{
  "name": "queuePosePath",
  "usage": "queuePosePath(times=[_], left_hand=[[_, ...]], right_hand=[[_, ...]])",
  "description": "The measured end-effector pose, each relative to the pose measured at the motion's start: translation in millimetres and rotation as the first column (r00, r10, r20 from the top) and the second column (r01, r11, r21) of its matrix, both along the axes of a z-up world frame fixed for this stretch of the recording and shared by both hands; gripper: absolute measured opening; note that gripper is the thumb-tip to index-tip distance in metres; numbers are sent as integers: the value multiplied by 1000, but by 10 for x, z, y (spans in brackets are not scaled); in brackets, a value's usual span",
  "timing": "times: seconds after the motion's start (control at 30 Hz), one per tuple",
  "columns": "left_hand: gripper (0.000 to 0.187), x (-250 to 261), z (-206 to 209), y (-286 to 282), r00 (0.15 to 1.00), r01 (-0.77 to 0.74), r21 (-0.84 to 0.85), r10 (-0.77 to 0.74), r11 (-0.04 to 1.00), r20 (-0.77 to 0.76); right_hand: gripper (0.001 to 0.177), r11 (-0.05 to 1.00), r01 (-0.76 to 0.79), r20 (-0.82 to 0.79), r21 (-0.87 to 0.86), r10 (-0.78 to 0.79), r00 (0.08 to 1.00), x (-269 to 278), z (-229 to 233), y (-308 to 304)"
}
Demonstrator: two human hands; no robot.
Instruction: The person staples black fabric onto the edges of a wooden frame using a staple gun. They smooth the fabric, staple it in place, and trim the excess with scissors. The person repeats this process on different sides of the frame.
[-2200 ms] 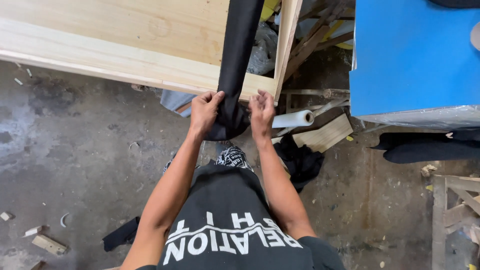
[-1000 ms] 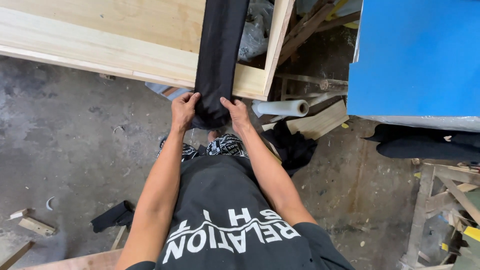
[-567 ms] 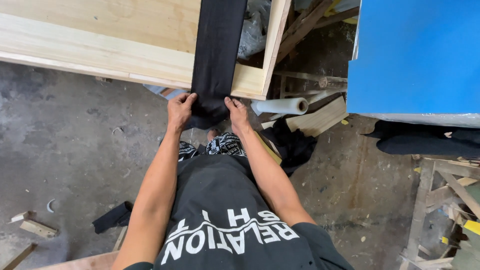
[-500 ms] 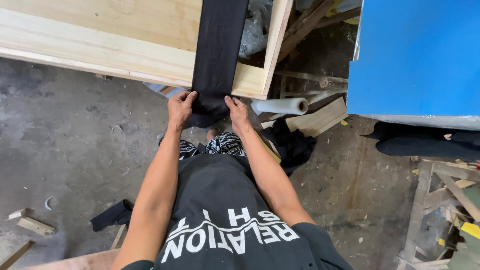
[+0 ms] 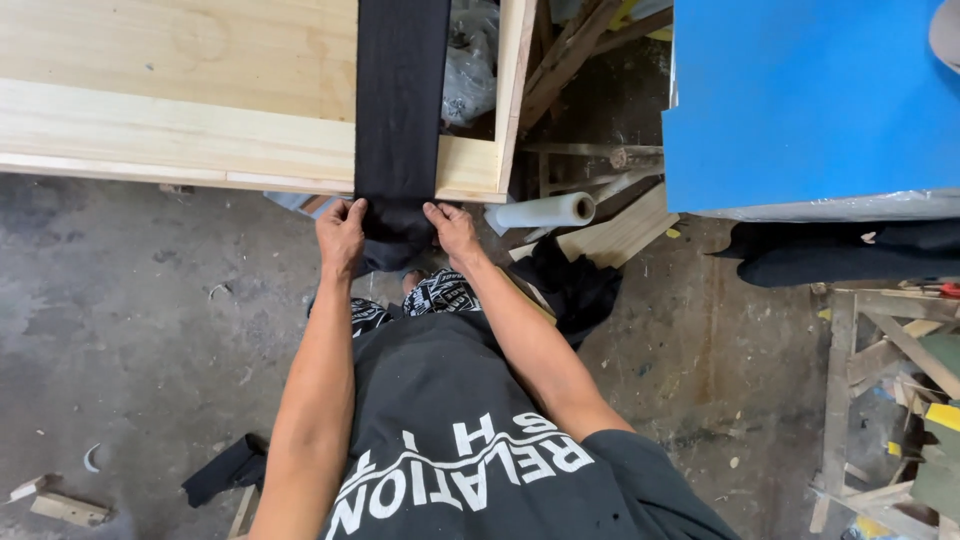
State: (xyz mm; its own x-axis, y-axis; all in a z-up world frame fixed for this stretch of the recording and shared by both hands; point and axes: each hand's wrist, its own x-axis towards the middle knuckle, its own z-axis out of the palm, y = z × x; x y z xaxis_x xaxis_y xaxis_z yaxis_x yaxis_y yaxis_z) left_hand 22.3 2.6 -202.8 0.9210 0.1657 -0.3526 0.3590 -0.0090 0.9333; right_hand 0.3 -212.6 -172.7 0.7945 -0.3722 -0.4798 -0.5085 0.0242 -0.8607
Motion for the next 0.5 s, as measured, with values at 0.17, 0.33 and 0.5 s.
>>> queuePosePath(times=[0.17,0.33,0.5], left_hand=[[28,-8,56,-46,999,-26,-30,27,999,40],[26,-49,92,-84,998,-24,-10,24,1000,53],[24,-65,115,-84,998,-25,11,24,1000,56]], right_hand=[[27,1000,-31,13,-3,31,999,-1,-400,-154],[27,998,-49,30,-26,50,998,-53,-411,-234],[27,998,-54,54,-22,55,997,-73,-438,-239]])
